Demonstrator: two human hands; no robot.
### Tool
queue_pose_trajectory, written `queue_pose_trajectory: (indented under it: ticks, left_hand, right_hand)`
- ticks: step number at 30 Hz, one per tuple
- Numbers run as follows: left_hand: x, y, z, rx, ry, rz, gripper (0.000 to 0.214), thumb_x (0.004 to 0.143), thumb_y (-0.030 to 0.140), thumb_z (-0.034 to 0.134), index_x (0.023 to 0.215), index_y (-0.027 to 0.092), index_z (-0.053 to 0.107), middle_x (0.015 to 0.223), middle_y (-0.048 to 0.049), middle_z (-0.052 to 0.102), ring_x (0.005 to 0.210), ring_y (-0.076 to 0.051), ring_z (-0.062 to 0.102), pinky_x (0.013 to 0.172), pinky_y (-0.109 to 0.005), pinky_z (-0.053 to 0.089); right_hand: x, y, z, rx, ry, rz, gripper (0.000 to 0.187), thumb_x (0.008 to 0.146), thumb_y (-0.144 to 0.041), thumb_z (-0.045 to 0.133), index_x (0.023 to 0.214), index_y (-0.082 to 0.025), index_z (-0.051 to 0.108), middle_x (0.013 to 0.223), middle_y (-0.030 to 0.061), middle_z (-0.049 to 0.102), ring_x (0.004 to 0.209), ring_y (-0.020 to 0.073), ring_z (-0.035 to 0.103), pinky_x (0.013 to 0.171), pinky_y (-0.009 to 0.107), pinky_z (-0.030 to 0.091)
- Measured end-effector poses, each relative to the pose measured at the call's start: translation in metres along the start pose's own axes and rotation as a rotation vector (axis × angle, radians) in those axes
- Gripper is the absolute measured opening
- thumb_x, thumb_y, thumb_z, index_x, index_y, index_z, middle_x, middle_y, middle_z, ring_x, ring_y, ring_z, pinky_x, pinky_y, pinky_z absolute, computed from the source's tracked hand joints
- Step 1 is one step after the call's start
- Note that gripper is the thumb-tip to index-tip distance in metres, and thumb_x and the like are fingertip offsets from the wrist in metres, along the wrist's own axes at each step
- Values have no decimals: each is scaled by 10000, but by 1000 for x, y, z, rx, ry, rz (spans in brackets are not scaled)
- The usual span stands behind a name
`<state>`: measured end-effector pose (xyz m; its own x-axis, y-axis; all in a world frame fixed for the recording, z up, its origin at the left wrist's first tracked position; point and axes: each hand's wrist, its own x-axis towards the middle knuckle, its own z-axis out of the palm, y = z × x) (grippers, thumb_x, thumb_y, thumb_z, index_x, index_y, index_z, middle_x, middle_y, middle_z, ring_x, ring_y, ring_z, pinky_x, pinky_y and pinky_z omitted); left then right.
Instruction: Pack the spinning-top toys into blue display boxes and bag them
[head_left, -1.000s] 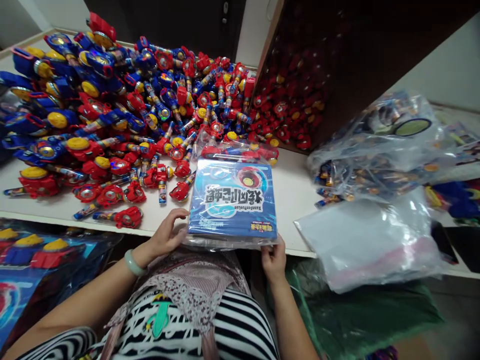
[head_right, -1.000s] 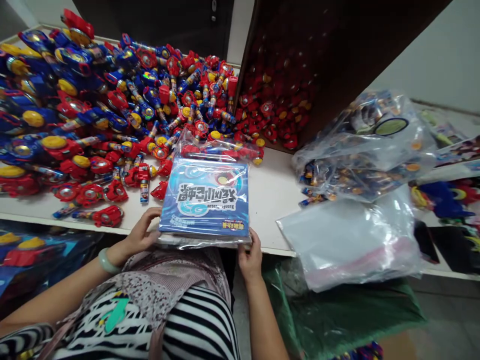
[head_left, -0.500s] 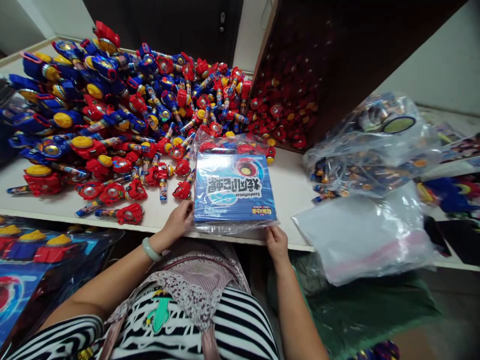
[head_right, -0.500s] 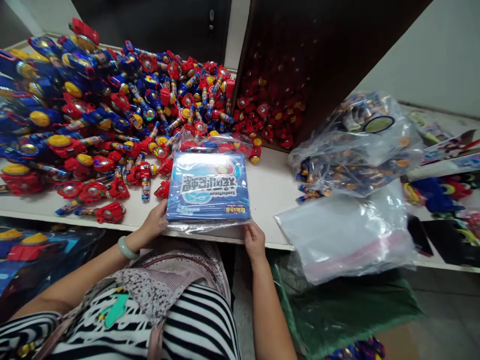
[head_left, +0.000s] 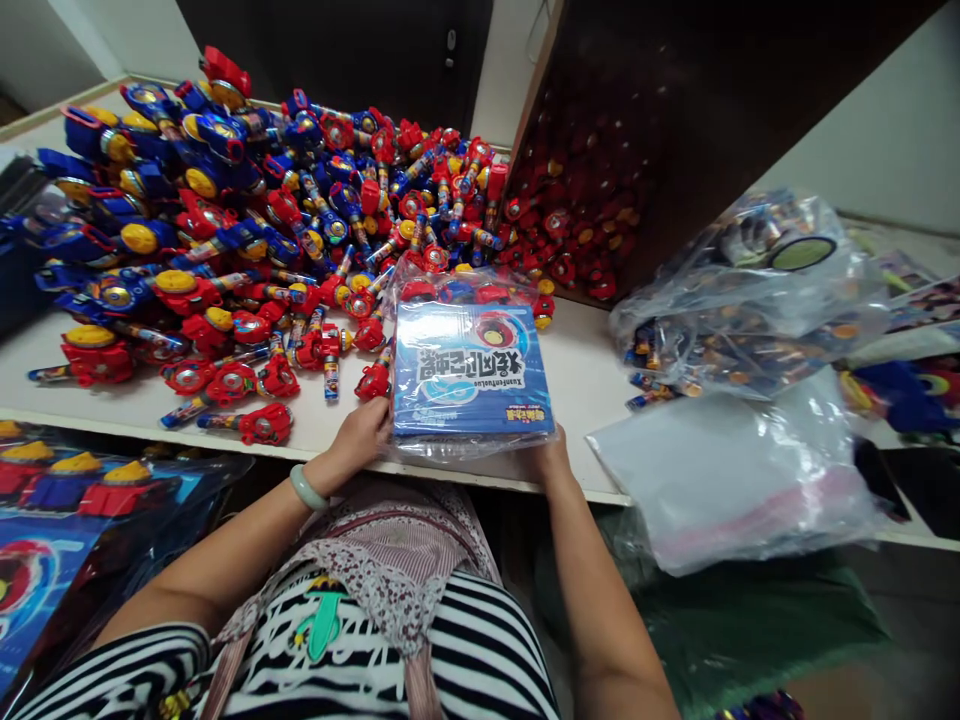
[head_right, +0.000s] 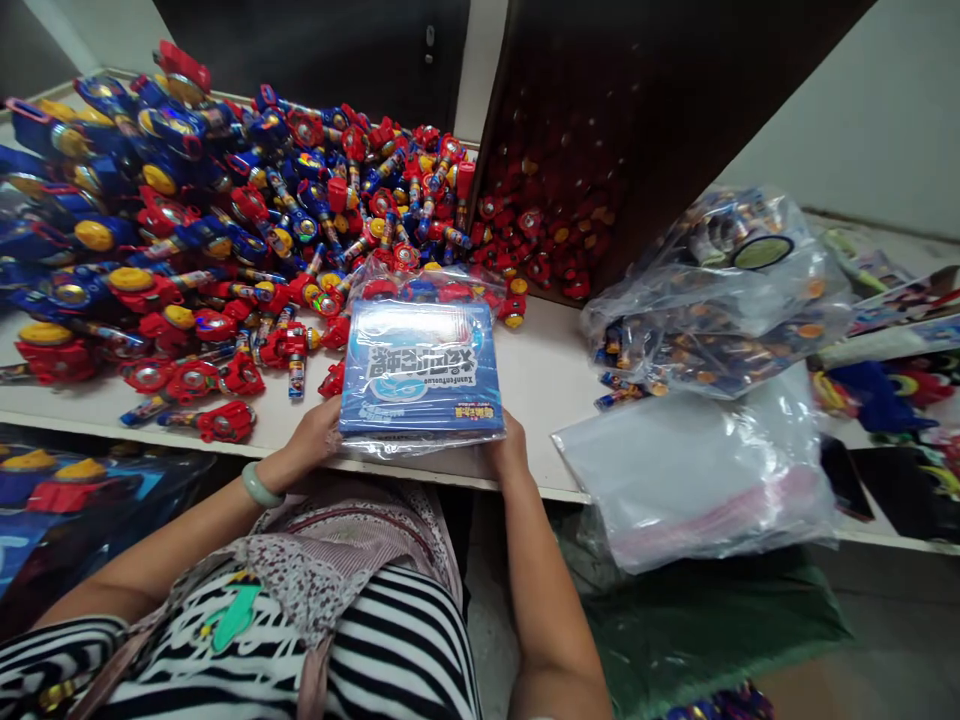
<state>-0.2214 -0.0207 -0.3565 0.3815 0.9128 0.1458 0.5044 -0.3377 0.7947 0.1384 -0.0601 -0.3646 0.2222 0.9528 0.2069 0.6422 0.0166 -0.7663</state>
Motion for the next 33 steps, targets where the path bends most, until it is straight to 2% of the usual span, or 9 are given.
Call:
queue_pose_trajectory:
  ticks: [4, 10, 16, 19, 23, 25, 27, 30, 33]
  left_hand:
    - [-2, 1, -7, -50, -32, -14, 166, 910, 307, 526, 882, 191, 643, 803, -52, 641, 825, -212, 628, 900, -369, 536]
    - [-20, -13, -17, -112, -83, 105, 248, 913, 360, 522, 1002, 184, 673, 963, -108, 680, 954, -248, 642, 957, -416, 536]
    - [-60, -18, -31, -80, -322, 314, 274, 984, 355, 461, 853, 205, 650, 895, -99, 666, 915, -226, 625, 886, -372, 545]
    - [-68, -12, -19, -11, -232, 260, 232, 961, 402, 544, 913, 198, 645, 973, -108, 670, 964, -237, 615, 916, -394, 536]
    - [-68, -3, 8, -7, 31, 81, 257, 945, 433, 584, 904, 181, 610, 894, -84, 637, 904, -232, 603, 839, -382, 529]
    - [-68, 0, 15, -75, 116, 24, 263, 983, 393, 521, 830, 185, 575, 817, -53, 599, 830, -199, 586, 777, -335, 510]
    - [-71, 2, 16, -146, 170, 19, 274, 992, 373, 516, 794, 187, 554, 789, -33, 578, 768, -167, 562, 718, -293, 482]
    - [-75, 4, 9, -234, 170, 55, 286, 999, 366, 529, 777, 186, 545, 760, -23, 570, 711, -142, 546, 675, -267, 466]
    - [-76, 2, -1, -254, 32, 143, 301, 1016, 374, 492, 795, 184, 571, 791, -55, 621, 764, -160, 597, 729, -296, 503]
  right_hand:
    - [-37, -4, -6, -18, -18, -96, 263, 760, -416, 577, 845, -226, 738, 866, 80, 784, 802, 244, 725, 728, 365, 610]
    - [-89, 0, -1, -60, 79, -207, 344, 933, -477, 471, 815, -238, 688, 874, 98, 770, 823, 250, 732, 715, 394, 618]
    - [-119, -6, 2, -48, 94, -254, 241, 947, -397, 528, 909, -236, 703, 819, 71, 748, 756, 231, 714, 681, 377, 602]
    - [-124, -8, 5, -43, 119, -219, 233, 904, -444, 622, 892, -226, 704, 827, 66, 743, 759, 226, 699, 691, 373, 590]
    - [-114, -11, 14, 24, 261, 58, 462, 752, -642, 737, 816, -186, 694, 702, 46, 702, 631, 201, 632, 585, 329, 538]
    - [-109, -15, 15, 69, 288, 122, 493, 833, -663, 641, 782, -175, 692, 668, 44, 694, 605, 187, 621, 577, 312, 525]
    - [-109, -20, 15, 123, 316, 142, 490, 914, -621, 560, 837, -163, 715, 772, 73, 744, 701, 201, 675, 660, 326, 558]
    - [-121, -24, 14, 220, 371, 137, 409, 943, -531, 571, 893, -164, 743, 870, 89, 777, 809, 224, 722, 766, 362, 589]
    - [-137, -21, 12, 220, 292, 18, 300, 934, -442, 606, 875, -190, 759, 824, 71, 775, 785, 228, 736, 763, 375, 603]
